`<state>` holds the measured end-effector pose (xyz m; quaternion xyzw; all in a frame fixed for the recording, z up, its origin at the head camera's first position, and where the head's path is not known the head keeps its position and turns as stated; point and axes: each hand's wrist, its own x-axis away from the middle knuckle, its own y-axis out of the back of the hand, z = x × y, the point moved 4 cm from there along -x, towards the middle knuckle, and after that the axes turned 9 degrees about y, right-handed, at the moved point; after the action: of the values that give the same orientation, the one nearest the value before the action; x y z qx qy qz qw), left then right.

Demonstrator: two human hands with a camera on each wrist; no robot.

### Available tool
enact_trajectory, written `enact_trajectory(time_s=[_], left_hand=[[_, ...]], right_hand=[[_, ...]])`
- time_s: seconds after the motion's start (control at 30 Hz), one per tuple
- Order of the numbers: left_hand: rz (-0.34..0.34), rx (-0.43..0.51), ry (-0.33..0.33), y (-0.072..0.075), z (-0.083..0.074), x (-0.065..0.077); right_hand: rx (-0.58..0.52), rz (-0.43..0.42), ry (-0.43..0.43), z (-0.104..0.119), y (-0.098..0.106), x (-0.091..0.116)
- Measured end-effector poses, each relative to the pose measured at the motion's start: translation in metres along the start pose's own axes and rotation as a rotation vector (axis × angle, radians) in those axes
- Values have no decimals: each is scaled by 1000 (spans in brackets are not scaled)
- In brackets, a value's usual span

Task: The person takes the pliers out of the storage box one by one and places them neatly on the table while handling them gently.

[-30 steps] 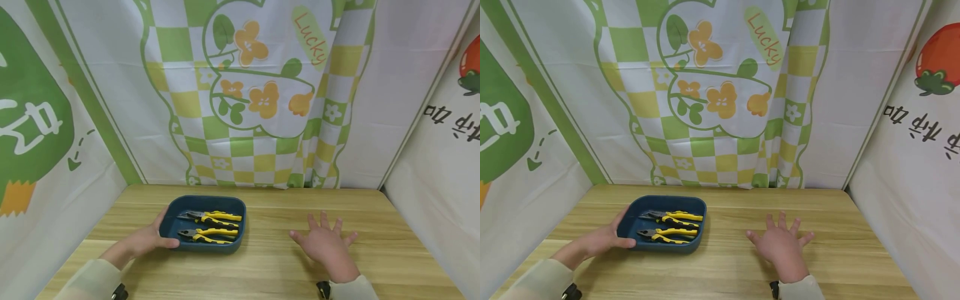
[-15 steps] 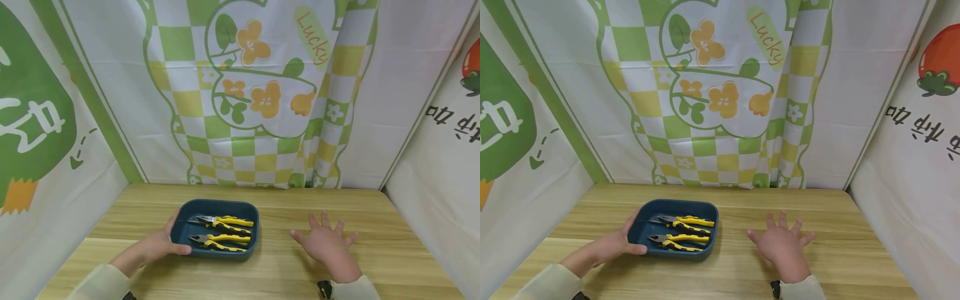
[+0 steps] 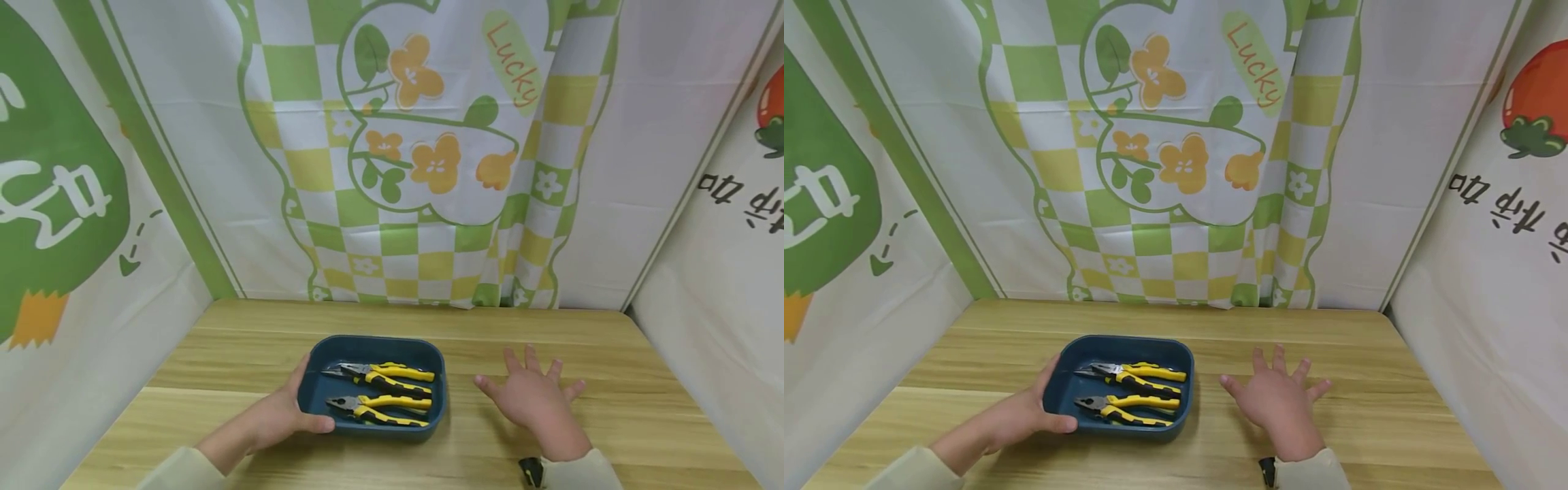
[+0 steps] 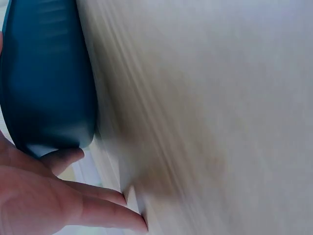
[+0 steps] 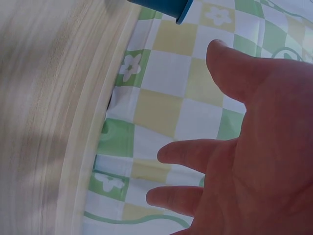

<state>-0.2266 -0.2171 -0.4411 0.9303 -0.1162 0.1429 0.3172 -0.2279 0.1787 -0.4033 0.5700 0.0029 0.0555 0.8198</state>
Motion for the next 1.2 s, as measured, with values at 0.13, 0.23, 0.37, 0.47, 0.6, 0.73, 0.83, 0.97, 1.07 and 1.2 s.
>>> enact_trajectory(time_s=[0.13, 0.23, 0.37, 0.47, 0.6, 0.73, 0.83, 0.97, 1.07, 1.2], left_hand=[[-9, 14, 9, -7, -5, 4], [-19, 6, 19, -13, -7, 8], [-25, 3, 14, -21, -10, 12], [-29, 34, 4, -28, -11, 16], [-39, 28, 37, -38, -12, 22], [-46, -55, 83, -47, -15, 28], [-43, -90, 107, -52, -16, 30], [-35, -85, 142, -57, -16, 31], [-24, -64, 167, -59, -17, 31], [-13, -48, 194, -65, -18, 31]], right_hand=[[3, 3, 1, 0, 1, 0], [1, 10, 3, 0, 1, -1], [-7, 13, 2, 1, 2, -1], [-5, 16, 0, 1, 3, -1], [-1, 23, -5, 0, 4, -1], [3, 28, -9, -2, 4, 0], [2, 27, -11, -3, 4, 0], [-3, 26, -20, -6, 5, 1], [-2, 31, -28, -8, 5, 1], [1, 34, -28, -10, 7, 2]])
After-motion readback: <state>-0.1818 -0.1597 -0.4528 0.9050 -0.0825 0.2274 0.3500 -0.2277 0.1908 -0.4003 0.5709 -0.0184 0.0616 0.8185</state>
